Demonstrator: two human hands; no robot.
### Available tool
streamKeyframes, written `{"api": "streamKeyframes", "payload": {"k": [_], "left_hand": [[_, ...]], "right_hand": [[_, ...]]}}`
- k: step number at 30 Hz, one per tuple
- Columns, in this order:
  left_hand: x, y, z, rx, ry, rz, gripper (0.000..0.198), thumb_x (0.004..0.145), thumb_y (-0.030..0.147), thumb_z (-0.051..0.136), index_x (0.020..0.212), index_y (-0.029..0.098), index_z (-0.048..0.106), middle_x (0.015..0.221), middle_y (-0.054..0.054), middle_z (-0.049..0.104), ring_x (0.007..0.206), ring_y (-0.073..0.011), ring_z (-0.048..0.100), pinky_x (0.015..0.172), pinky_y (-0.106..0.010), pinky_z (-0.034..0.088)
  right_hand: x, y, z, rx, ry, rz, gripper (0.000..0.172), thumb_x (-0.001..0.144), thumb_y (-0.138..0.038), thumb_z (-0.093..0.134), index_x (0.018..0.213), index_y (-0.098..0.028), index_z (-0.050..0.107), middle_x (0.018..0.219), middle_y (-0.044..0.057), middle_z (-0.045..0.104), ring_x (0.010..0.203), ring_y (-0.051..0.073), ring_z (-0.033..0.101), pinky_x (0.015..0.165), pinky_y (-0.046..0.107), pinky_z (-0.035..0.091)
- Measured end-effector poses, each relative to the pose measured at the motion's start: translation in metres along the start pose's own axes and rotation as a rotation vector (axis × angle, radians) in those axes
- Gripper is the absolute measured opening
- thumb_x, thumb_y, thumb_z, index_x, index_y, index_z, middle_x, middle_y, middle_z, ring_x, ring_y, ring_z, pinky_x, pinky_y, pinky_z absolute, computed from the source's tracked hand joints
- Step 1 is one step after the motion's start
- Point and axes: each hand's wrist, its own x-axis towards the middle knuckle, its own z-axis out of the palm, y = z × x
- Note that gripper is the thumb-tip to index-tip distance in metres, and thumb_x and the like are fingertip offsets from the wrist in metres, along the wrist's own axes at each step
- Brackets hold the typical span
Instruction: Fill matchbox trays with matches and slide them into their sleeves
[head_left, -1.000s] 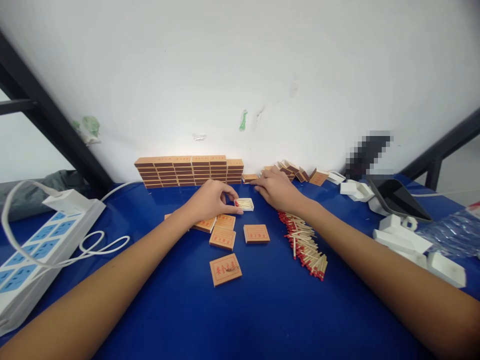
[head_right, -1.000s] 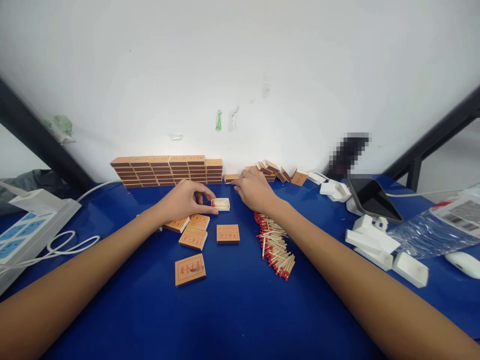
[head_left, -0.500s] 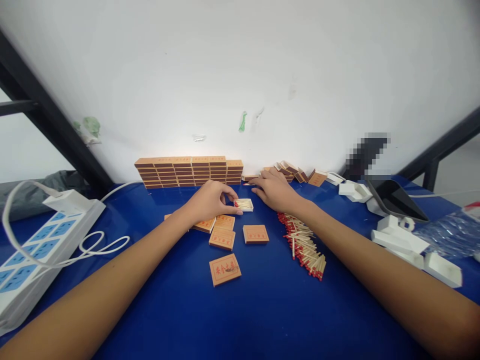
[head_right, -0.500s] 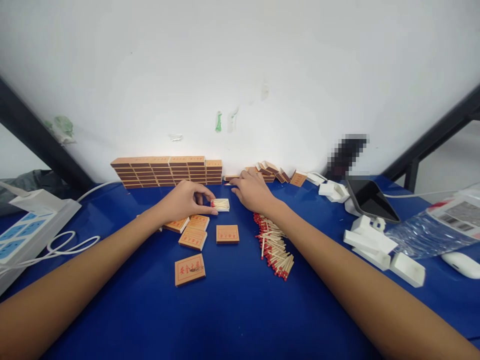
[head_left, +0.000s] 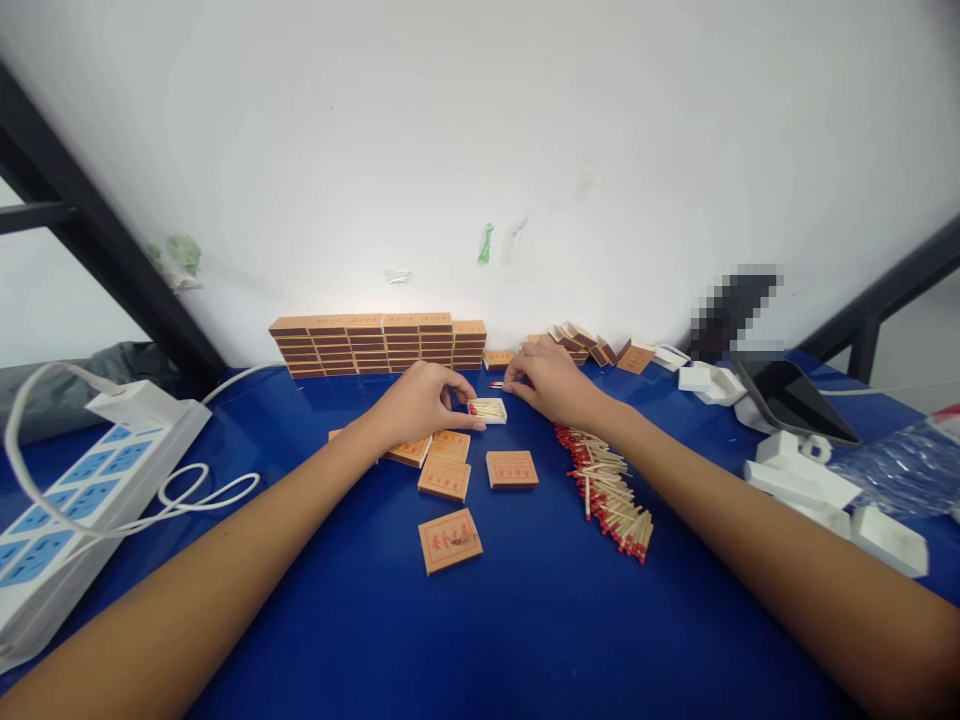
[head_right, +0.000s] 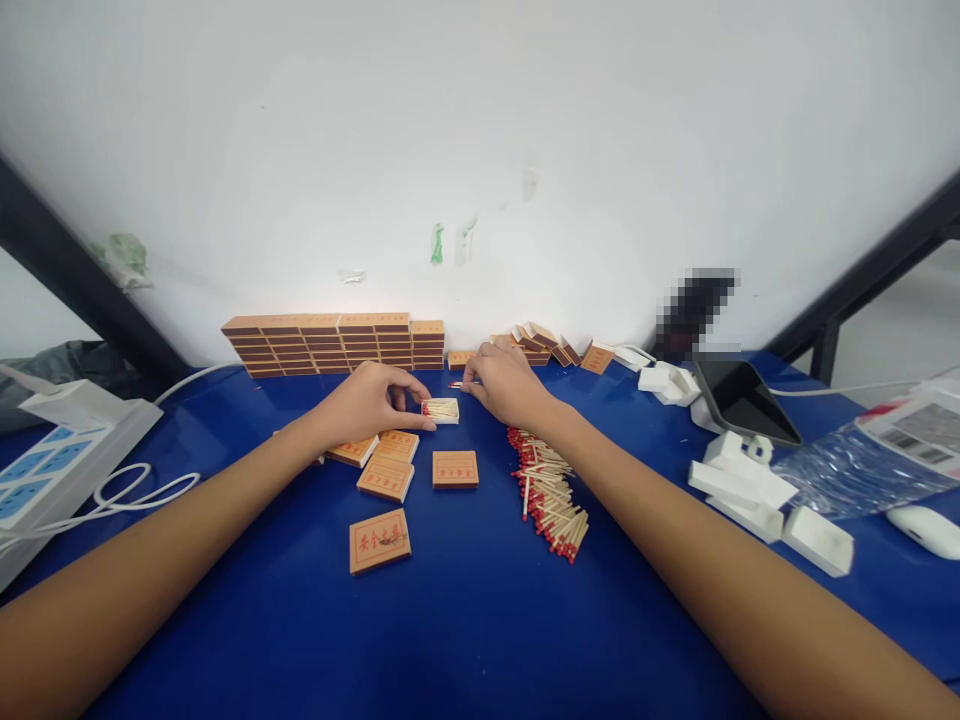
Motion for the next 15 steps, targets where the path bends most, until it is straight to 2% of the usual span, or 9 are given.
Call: {"api": "streamKeyframes", "payload": {"k": [10, 15], "left_hand": [[-0.0004, 0.0007, -0.0006, -0.001, -0.003, -0.007, 0.038, 0.074, 0.049, 0.094, 0.095, 0.019, 0.084, 0.079, -0.004, 0.078, 0.068, -0.0175, 0.068, 0.064, -0.029, 0.049], [-0.0002, -0.0002, 0.0000, -0.004, 0.002, -0.004, 0.037, 0.074, 0.048, 0.094, 0.095, 0.019, 0.084, 0.080, -0.005, 0.079, 0.069, -0.0178, 0.068, 0.064, -0.029, 0.049]], "right_hand": [[0.0002, -0.0024, -0.0006, -0.053, 0.003, -0.010, 0.011, 0.098, -0.026, 0.067, 0.095, -0.020, 0.074, 0.100, 0.012, 0.068, 0.102, 0.031, 0.055, 0.093, 0.043, 0.041], [0.0000, -0.0023, -0.0011, -0.057, -0.029, -0.014, 0.015, 0.100, -0.024, 0.062, 0.093, -0.019, 0.074, 0.102, 0.014, 0.070, 0.105, 0.032, 0.056, 0.095, 0.045, 0.041]]}}
